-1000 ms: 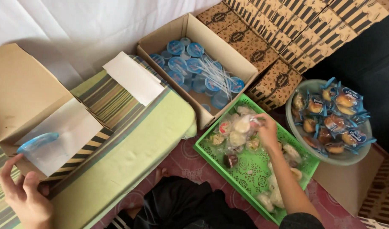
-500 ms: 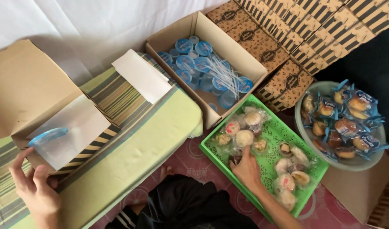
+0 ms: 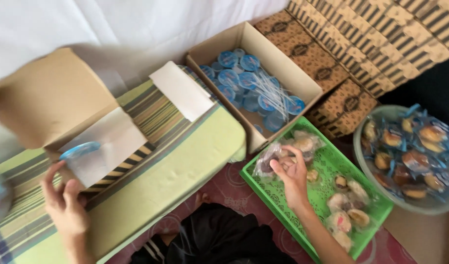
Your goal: Packing various food items including water cups and snacks into a cardboard box
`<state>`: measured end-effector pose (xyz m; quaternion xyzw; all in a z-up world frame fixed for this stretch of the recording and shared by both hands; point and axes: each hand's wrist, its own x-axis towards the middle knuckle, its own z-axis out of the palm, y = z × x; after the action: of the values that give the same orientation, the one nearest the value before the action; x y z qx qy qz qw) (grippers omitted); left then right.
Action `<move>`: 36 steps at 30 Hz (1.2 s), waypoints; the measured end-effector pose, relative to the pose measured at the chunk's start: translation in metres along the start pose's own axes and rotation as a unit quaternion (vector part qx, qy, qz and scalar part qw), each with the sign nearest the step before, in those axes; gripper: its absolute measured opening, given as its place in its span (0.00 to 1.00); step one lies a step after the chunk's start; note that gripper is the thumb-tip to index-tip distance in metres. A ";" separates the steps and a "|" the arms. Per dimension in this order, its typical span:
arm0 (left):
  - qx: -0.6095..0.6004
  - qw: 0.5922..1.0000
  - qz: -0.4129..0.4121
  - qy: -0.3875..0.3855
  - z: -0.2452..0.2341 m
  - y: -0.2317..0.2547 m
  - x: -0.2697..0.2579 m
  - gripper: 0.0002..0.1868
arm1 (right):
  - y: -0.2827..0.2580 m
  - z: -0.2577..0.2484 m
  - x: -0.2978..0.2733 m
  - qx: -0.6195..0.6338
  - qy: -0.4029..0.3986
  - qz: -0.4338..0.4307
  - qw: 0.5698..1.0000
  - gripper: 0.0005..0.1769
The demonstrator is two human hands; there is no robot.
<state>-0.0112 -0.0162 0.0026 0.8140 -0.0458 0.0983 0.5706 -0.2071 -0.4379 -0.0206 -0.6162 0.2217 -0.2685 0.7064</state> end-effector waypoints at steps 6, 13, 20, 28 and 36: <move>0.040 0.993 0.091 0.063 0.000 0.013 -0.001 0.32 | -0.045 0.080 0.017 0.237 -0.141 0.003 0.961 0.44; 0.090 0.953 0.223 0.182 0.054 0.024 -0.038 0.16 | -0.029 0.156 0.042 0.272 -0.273 0.007 0.923 0.26; -0.061 0.987 0.146 -0.021 0.108 0.085 -0.036 0.19 | 0.003 0.186 0.055 0.145 -0.347 0.039 0.926 0.29; -0.049 0.984 0.171 0.016 0.103 0.081 -0.026 0.04 | 0.001 0.186 0.051 0.086 -0.366 0.031 0.926 0.45; 0.054 0.978 0.203 -0.005 0.085 0.106 -0.032 0.09 | 0.010 0.184 0.052 0.049 -0.325 -0.016 0.944 0.43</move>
<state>-0.0532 -0.1337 0.0649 0.8177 -0.2075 0.2104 0.4940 -0.0475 -0.3325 -0.0035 -0.6379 -0.0433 -0.0755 0.7652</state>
